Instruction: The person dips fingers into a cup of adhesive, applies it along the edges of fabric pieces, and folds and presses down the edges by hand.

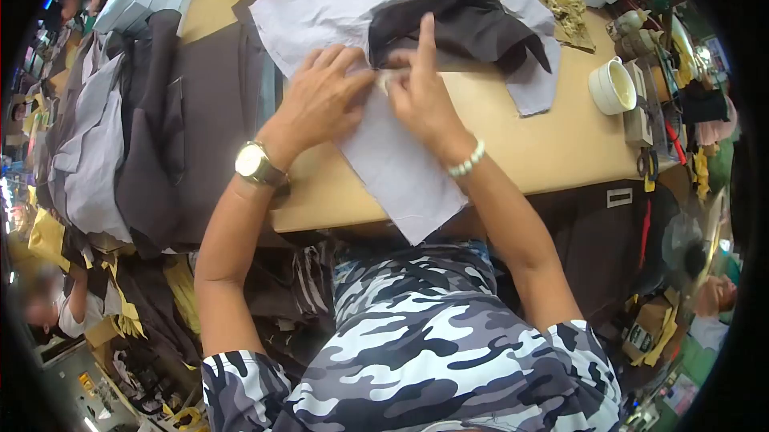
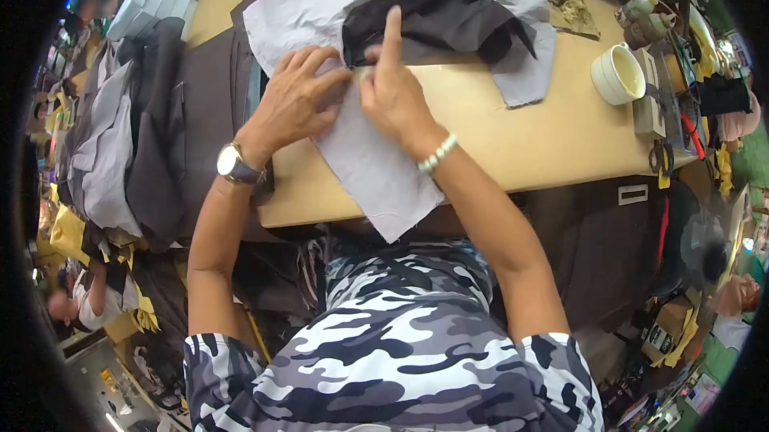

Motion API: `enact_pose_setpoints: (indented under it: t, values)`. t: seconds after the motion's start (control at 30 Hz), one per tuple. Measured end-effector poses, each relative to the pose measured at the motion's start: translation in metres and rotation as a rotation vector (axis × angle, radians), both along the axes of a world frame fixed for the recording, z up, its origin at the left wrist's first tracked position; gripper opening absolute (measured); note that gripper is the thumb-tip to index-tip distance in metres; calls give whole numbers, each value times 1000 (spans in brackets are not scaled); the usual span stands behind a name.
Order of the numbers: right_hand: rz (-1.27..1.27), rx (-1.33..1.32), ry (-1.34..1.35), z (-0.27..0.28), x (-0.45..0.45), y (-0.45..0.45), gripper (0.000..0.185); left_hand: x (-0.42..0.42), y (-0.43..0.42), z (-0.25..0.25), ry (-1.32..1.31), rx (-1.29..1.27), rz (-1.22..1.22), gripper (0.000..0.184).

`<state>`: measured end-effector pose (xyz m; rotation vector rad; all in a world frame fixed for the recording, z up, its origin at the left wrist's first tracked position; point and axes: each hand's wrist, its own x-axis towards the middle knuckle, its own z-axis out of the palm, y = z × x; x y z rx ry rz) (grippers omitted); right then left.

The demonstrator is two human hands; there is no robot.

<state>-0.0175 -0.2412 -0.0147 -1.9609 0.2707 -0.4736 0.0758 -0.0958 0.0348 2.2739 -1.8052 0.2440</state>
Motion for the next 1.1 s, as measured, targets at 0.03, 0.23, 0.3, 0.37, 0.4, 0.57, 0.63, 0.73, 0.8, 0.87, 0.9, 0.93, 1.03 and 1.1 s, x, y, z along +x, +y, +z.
enact_pose_setpoints:
  t: [0.03,0.23,0.3,0.37,0.4,0.57,0.63,0.73,0.8,0.87,0.9,0.93,1.03,1.1]
  values:
    - [8,-130,-25,0,-16,4,91,4,0,2,63,33,10,52]
    - [125,-488,-47,-5,-97,27,83,49,-4,-34,202,201,39,58]
    - [175,-494,26,2,-111,32,81,57,-10,-39,220,204,39,58]
    - [182,-442,-1,4,-117,28,68,61,-11,-34,317,245,35,59]
    - [175,-462,-18,7,-122,18,66,61,-11,-33,344,250,30,60]
    - [-505,-997,-14,50,-147,-122,54,50,-11,-18,453,211,32,72]
    - [-675,-1134,236,62,-173,-187,51,48,-7,-17,408,161,56,70]
    - [-665,-1168,466,53,-199,-252,49,49,-4,-19,294,101,70,67]
    - [-621,-1137,541,49,-201,-273,49,45,-3,-20,174,99,75,69]
    - [-619,-1166,594,45,-197,-283,47,40,-4,-19,212,143,112,75]
    - [-616,-1180,619,46,-193,-283,45,39,-4,-19,231,166,133,78]
    - [-605,-1191,657,47,-190,-280,43,39,-4,-18,257,162,137,81]
    - [-607,-1210,669,57,-187,-274,35,40,-2,-17,307,165,147,87]
    - [-651,-1204,543,65,-191,-276,31,39,-3,-16,305,182,156,90]
